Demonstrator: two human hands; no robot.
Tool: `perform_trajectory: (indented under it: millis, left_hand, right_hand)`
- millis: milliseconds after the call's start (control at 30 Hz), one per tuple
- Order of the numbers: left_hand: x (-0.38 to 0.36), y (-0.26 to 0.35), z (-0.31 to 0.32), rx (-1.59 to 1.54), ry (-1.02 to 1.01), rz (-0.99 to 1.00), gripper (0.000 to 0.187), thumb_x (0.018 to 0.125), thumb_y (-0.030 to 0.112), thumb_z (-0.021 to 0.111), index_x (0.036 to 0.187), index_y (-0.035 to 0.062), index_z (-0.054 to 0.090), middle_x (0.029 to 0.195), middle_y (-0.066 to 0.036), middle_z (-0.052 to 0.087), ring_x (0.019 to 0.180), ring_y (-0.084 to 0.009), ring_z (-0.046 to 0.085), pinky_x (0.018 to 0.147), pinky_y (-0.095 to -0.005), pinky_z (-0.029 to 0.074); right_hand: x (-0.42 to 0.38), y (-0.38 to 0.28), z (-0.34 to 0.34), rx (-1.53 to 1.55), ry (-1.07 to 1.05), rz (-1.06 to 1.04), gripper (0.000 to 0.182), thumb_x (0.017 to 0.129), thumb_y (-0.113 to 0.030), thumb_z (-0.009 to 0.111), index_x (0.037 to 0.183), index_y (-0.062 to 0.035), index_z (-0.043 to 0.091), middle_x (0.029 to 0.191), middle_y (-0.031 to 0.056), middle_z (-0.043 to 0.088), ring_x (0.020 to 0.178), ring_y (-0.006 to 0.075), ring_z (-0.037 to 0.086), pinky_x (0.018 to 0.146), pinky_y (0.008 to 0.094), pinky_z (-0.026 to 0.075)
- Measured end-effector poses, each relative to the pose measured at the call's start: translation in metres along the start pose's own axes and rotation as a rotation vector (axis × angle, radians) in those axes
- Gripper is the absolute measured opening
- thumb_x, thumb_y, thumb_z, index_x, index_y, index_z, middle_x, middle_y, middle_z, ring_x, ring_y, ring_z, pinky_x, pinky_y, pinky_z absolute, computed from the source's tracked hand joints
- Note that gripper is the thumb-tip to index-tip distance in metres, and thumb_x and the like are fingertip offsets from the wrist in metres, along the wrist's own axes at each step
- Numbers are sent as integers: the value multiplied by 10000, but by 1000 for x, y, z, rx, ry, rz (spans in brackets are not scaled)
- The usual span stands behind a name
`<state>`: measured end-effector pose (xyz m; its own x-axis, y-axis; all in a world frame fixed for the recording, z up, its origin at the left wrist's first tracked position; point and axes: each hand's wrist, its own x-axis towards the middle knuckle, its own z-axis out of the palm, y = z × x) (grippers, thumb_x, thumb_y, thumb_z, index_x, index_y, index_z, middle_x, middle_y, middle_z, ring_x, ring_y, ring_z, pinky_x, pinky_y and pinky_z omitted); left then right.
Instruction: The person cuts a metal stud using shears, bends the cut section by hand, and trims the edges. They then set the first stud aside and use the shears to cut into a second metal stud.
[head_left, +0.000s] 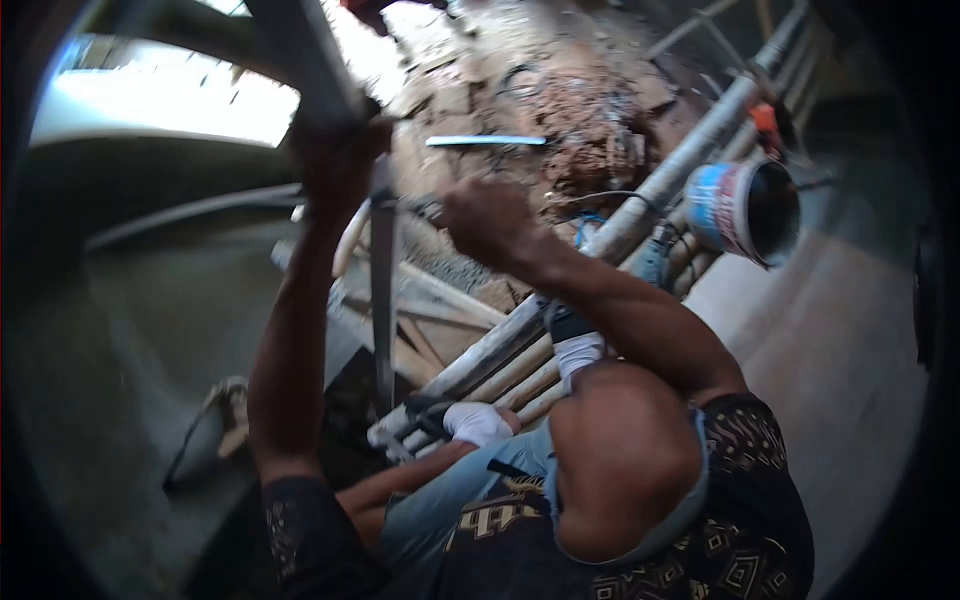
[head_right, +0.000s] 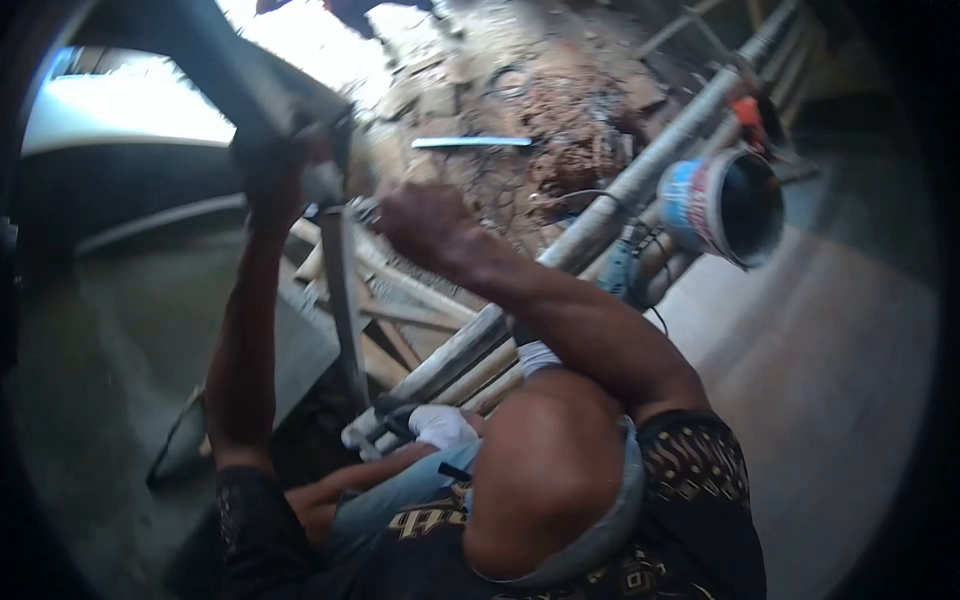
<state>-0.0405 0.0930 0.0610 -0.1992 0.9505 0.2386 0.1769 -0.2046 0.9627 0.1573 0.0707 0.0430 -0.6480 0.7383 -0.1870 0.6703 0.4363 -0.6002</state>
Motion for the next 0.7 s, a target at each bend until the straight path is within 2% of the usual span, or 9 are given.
perform_trajectory:
  millis: [67,133,167,200,233,367,467,533,700]
  left_hand:
    - [6,0,3,86,-77,156,245,769,25,830,905,37,626,717,-39,670,608,-121,656,557,-263,536]
    - [11,-7,3,-27,-80,23,302,781,91,839,981,0,632,735,-60,684,622,-130,665,577,-281,550]
    - [7,6,7,25,-43,-14,296,779,65,775,1022,4,617,759,-53,655,634,-133,649,562,-277,541]
    - [5,19,12,74,-10,-45,307,777,39,712,1062,7,602,782,-46,626,646,-136,633,547,-273,532]
    - [6,20,17,11,-11,-19,268,791,-14,705,1036,12,602,777,-36,624,632,-126,624,533,-261,517]
    - [11,28,21,26,-63,-3,324,763,18,701,1075,22,615,770,-16,610,648,-105,596,553,-269,502]
    - [10,32,22,158,-29,7,348,756,23,690,1097,35,621,768,-8,602,663,-95,588,561,-269,494]
    - [10,33,23,67,-28,-51,336,754,18,688,1082,40,619,770,-11,603,657,-100,594,556,-274,503]
    - [14,26,20,-36,-50,-35,304,745,6,675,1040,29,605,757,-19,597,627,-114,598,534,-283,510]
  right_hand:
    - [3,7,5,-51,8,-4,227,937,-197,610,861,15,638,715,230,678,679,388,720,603,482,573]
    - [3,-2,-4,-57,11,13,202,927,-171,606,859,18,628,713,228,673,652,387,710,596,487,571]
    - [4,-1,-1,-61,28,3,187,922,-155,606,859,20,624,700,213,667,651,383,704,604,488,570]
    - [6,-5,-8,-69,-110,55,190,903,-161,642,905,26,609,723,213,668,671,381,703,628,496,567]
    - [5,-2,-3,-92,-57,21,194,888,-156,658,909,31,608,744,216,674,684,379,707,619,496,566]
    - [8,-2,4,-95,36,-25,205,853,-128,685,921,47,602,794,234,681,692,377,711,615,491,571]
    - [11,-2,3,-114,19,-35,192,859,-107,670,932,56,598,762,232,674,682,378,711,603,481,571]
    - [13,-4,-2,-118,-3,-37,185,865,-104,665,928,58,601,737,225,668,671,373,709,587,474,565]
    - [18,3,-5,-128,-72,-61,156,891,-93,648,929,56,619,672,206,658,619,337,697,510,451,528]
